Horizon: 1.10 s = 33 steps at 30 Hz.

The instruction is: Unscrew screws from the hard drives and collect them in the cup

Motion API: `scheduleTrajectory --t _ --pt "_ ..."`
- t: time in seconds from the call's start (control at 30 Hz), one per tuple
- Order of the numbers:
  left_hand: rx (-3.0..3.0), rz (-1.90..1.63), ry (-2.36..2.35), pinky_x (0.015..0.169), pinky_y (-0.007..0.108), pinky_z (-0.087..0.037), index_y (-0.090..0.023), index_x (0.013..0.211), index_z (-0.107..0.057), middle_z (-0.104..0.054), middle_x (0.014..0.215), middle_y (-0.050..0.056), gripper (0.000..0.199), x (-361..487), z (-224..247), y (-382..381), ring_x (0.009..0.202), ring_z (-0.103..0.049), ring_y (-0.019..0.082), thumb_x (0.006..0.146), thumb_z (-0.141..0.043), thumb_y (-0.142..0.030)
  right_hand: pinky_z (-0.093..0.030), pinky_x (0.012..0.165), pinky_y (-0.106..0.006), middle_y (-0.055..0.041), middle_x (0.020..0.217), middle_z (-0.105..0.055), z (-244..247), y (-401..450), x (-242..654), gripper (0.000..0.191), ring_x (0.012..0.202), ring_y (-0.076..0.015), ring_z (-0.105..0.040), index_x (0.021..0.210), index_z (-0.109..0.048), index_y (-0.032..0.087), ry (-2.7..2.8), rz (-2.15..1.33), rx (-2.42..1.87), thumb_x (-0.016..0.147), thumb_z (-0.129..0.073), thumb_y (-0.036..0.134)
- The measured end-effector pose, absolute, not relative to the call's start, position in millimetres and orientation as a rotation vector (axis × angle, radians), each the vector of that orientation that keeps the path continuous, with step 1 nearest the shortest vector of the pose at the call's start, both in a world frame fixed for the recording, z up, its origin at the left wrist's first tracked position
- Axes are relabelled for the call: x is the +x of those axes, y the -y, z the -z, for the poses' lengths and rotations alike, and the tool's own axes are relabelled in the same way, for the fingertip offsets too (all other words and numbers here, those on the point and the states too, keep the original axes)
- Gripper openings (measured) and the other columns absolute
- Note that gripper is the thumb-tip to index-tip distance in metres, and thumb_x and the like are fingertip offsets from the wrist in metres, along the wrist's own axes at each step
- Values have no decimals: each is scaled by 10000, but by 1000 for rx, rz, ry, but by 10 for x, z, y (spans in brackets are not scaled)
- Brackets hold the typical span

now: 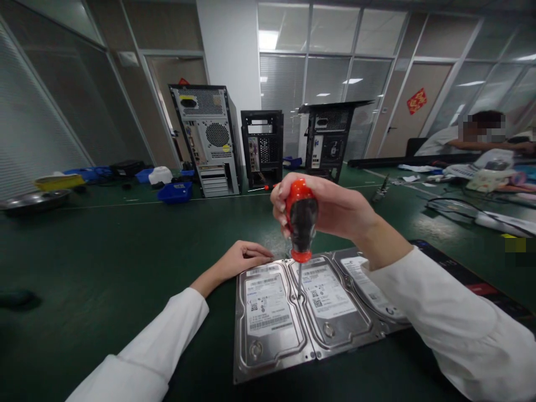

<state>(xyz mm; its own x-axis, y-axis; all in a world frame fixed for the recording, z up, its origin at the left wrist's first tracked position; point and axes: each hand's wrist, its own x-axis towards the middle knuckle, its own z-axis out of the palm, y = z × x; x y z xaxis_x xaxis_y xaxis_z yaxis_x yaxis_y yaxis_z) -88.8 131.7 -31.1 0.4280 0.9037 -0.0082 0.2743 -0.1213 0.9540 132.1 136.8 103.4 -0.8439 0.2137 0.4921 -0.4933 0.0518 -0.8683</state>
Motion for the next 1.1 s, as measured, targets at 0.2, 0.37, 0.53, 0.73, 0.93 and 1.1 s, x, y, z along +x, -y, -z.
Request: scheduleTrajectory --t 0.2,0.37,0.53,0.73,0.93,1.1 --pt "1650 -747 -1029 760 200 -483 -73 1024 -651 -658 983 121 394 -880 274 -1298 915 -642 182 759 -691 -362 -446 475 -159 51 713 -555 -1032 -1250 1249 246 497 -49 -534 850 -397 183 1799 -1763 354 806 -630 116" --pt "1654 -766 -1022 754 212 -486 -77 1018 -651 -658 986 124 413 -893 313 -1319 908 -643 191 750 -697 -387 -485 574 -230 10 769 -513 -1065 -1230 1261 256 622 -96 -544 1031 -490 159 1818 -1857 298 858 -527 345" --pt "1712 -785 -1028 818 260 -491 -82 1016 -656 -642 1039 135 409 -889 309 -1329 968 -625 216 753 -692 -393 -514 747 -261 -37 960 -527 -1057 -1251 1273 220 830 -119 -585 1040 -557 130 1925 -1789 228 878 -557 278" --pt "1682 -762 -1037 786 227 -493 -76 1017 -656 -655 995 128 399 -873 287 -1313 927 -638 198 759 -689 -378 -425 477 -147 56 715 -547 -1028 -1190 1213 258 503 -45 -522 890 -398 194 1801 -1732 263 814 -629 108" --pt "1636 -784 -1016 722 162 -478 -78 1004 -656 -664 961 116 382 -891 325 -1323 881 -648 159 756 -697 -366 -504 649 -261 -33 851 -537 -1049 -1278 1270 333 706 -124 -579 1060 -539 117 1801 -1857 262 904 -425 387" --pt "1667 -761 -1005 775 194 -486 -77 1027 -646 -657 992 118 387 -900 312 -1321 912 -642 171 767 -686 -362 -534 722 -243 -35 928 -581 -1022 -1301 1262 182 799 -114 -630 1017 -536 130 1867 -1772 285 878 -573 242"
